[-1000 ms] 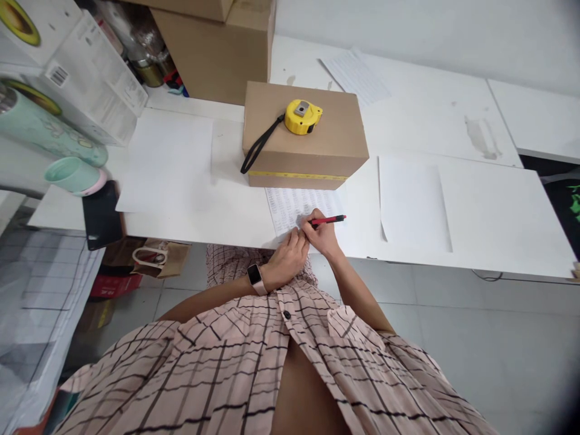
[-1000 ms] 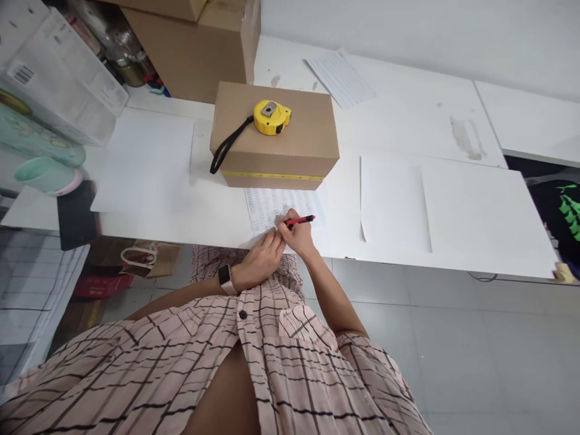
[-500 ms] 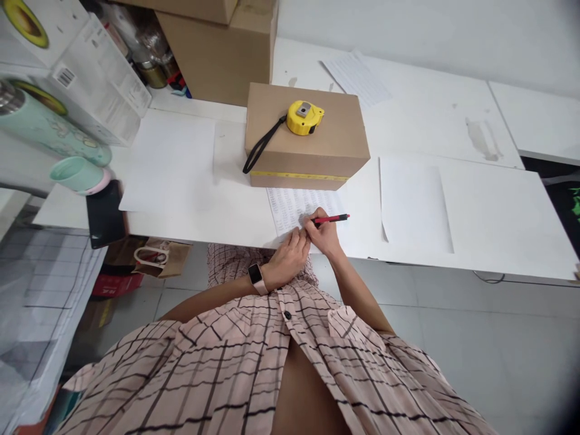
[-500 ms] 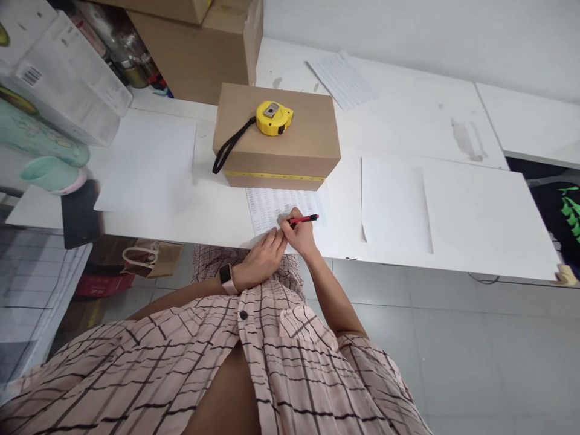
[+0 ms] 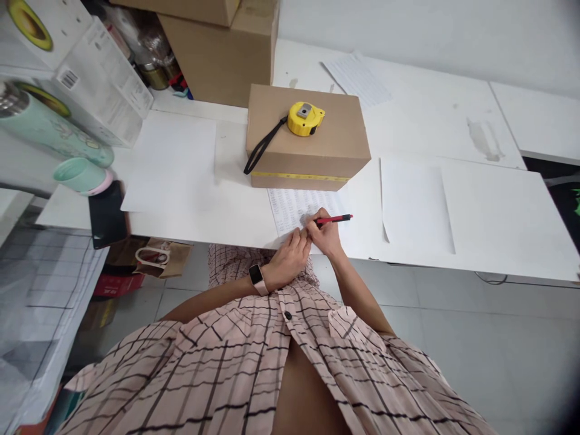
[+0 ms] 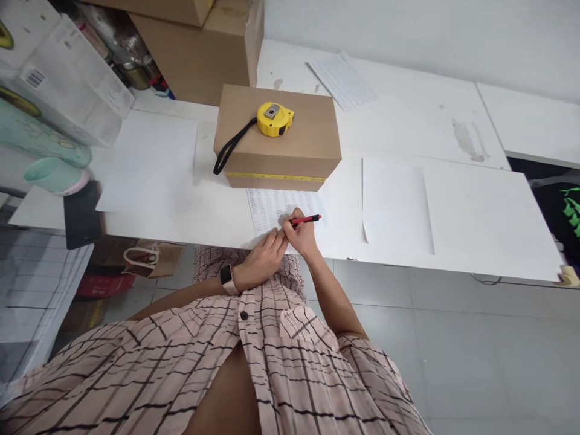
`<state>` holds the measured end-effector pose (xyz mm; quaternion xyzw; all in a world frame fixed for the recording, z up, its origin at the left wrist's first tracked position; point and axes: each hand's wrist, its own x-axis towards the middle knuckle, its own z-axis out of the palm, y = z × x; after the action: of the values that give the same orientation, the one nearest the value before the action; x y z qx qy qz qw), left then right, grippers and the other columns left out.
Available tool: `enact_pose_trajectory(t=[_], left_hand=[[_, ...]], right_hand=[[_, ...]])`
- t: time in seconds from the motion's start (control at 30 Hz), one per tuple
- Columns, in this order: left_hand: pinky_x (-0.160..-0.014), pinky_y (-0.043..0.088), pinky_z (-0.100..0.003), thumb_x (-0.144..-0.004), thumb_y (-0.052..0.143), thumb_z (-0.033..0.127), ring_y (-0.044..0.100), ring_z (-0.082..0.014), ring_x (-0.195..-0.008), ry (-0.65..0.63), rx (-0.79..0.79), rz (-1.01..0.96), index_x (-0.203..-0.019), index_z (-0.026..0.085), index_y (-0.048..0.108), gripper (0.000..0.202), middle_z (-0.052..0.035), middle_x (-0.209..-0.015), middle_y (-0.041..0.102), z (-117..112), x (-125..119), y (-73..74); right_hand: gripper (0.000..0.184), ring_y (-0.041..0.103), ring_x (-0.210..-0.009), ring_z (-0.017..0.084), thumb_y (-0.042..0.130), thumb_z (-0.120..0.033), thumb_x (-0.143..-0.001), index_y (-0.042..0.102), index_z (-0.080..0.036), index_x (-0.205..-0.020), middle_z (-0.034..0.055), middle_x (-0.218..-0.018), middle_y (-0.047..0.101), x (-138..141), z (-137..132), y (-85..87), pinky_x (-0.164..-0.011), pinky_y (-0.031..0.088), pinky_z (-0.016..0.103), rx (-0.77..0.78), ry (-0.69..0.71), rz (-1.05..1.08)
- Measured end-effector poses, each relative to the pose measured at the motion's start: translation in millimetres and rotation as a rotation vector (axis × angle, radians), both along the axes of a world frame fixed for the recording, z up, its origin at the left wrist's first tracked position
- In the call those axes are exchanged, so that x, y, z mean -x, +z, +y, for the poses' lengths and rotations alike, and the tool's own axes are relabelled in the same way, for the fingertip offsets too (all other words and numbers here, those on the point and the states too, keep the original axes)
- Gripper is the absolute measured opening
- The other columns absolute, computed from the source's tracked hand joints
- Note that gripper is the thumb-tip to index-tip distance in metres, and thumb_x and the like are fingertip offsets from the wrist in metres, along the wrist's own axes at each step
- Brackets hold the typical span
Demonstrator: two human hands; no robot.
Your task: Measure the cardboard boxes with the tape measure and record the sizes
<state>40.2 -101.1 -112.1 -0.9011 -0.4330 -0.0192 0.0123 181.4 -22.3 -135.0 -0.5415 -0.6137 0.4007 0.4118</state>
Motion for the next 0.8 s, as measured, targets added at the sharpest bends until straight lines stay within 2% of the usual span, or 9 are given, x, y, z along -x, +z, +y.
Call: enact_pose_trajectory(t=[0.17, 0.37, 0.63, 0.8], left_hand=[[-0.117, 0.043, -0.048, -0.103, 0.031, 0.010, 0.054, -0.0359, -0.139, 0.008, -0.014, -0.012, -0.147, -0.010, 0.047, 0.051, -0.0321, -0.149, 0.052, -0.1, -0.3, -1.6], [-0.116, 0.044, -0.049, -0.102, 0.030, 0.010, 0.054, -0.0352, -0.139, 0.003, 0.002, 0.011, -0.147, -0.008, 0.047, 0.052, -0.0296, -0.147, 0.055, 0.3, 0.4, 1.2], [-0.116, 0.044, -0.047, -0.103, 0.029, 0.011, 0.054, -0.0359, -0.138, -0.003, -0.027, 0.045, -0.147, -0.009, 0.047, 0.051, -0.0299, -0.149, 0.053, 0.4, 0.5, 1.3], [-0.117, 0.043, -0.047, -0.103, 0.028, 0.011, 0.054, -0.0349, -0.139, -0.002, -0.006, 0.026, -0.147, -0.009, 0.046, 0.051, -0.0309, -0.149, 0.052, 0.6, 0.9, 2.8]], right_hand=[[0.022, 0.039, -0.059, 0.012, 0.061, -0.029, -0.083, 0.043, -0.024, -0.071, -0.0060, -0.062, 0.041, 0.8, 0.3, 0.3, -0.058, 0.034, 0.029, -0.004, 0.001, -0.011], [0.017, 0.039, -0.057, 0.012, 0.059, -0.024, -0.079, 0.044, -0.025, -0.072, -0.0063, -0.060, 0.041, -1.9, 0.9, -4.5, -0.056, 0.033, 0.029, 0.006, 0.016, -0.036], [0.021, 0.038, -0.057, 0.012, 0.061, -0.026, -0.079, 0.042, -0.025, -0.071, -0.0063, -0.060, 0.040, 1.1, -0.2, 4.4, -0.056, 0.033, 0.029, 0.029, -0.014, -0.001], [0.022, 0.040, -0.059, 0.012, 0.061, -0.027, -0.081, 0.043, -0.025, -0.069, -0.0056, -0.062, 0.041, 0.5, 0.1, 3.2, -0.058, 0.035, 0.029, -0.008, -0.013, -0.022]])
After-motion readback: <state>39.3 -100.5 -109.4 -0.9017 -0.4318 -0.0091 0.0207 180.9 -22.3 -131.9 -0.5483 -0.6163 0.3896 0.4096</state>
